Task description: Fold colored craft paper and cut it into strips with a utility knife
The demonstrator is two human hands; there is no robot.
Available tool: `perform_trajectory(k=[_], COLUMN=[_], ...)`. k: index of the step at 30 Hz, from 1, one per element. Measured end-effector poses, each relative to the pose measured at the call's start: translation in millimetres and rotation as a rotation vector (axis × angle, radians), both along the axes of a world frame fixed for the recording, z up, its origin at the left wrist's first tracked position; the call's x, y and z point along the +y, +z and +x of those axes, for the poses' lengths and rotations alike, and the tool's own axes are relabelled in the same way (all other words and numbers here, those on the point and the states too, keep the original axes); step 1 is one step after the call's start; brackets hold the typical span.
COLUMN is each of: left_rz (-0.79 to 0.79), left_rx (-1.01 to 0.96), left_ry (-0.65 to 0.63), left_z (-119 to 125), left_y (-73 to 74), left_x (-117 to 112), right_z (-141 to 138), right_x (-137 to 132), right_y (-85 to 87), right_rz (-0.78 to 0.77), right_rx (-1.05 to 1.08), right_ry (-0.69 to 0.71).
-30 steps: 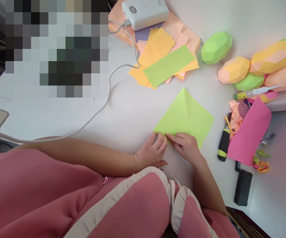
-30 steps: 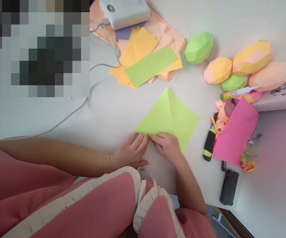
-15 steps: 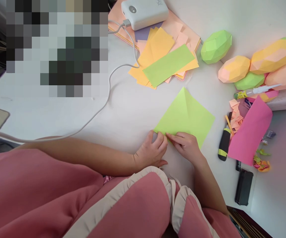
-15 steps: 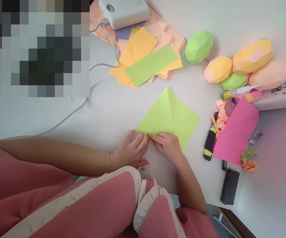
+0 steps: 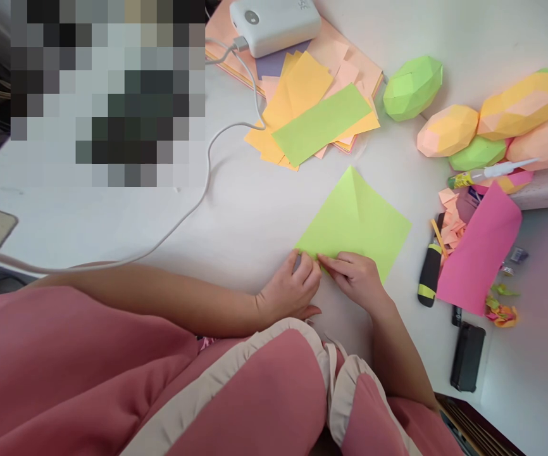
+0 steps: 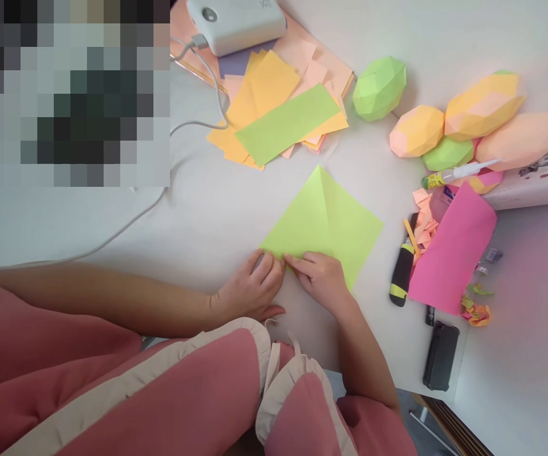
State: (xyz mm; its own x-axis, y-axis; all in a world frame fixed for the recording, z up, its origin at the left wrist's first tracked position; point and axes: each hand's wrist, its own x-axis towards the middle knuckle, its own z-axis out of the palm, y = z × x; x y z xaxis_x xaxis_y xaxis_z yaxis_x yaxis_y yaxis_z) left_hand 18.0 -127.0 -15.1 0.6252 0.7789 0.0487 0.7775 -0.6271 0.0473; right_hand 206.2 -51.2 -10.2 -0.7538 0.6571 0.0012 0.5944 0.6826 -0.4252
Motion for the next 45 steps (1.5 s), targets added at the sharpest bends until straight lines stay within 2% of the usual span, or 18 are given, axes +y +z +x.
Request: perform_trajectory(k=[4, 8, 13, 16, 19, 23, 28, 32, 36, 45], left_rz=[-0.008, 0.0, 0.028, 0.018, 0.051, 0.122, 0.041, 0.004, -0.008, -0.004], left_rx=[0.01, 0.003, -0.042, -0.052, 0.002, 0.111, 0.176, 0.203, 0.202, 0.213], left_ry=[0.046, 0.028, 0.006, 0.005, 0.006, -0.032, -0.082, -0.137, -0.183, -0.186], left_z=[1, 1, -1, -1, -1, -1, -2, -3, -4, -4], left_y=[3.2, 5.1, 2.7, 0.6, 0.1, 3.9, 8.6, 8.2, 8.4, 11.0], left_x=[1, 2, 1, -1, -2, -1, 2, 3, 5, 6], right_z=[-1, 1, 16, 25, 30, 36, 41, 43, 42, 41], right_x=[0, -5, -28, -45, -56, -58, -57, -59, -62, -63], right_y=[-0.9, 6.5, 20.2, 18.8, 11.2, 1.1, -5.7, -8.3, -9.4, -11.5], right_rz=[0.013, -0.029, -0.072, 0.005, 0.125, 0.239, 0.327, 0.329, 0.397, 0.507], right_rx=[0.007, -0.005, -0.004, 0.007, 0.013, -0.063, -0.138, -0.158, -0.173, -0.163], right_ry=[-0.003, -0.06, -0.285, -0.448, -0.515, -0.498, -0.432, -0.395, -0.409, -0.402])
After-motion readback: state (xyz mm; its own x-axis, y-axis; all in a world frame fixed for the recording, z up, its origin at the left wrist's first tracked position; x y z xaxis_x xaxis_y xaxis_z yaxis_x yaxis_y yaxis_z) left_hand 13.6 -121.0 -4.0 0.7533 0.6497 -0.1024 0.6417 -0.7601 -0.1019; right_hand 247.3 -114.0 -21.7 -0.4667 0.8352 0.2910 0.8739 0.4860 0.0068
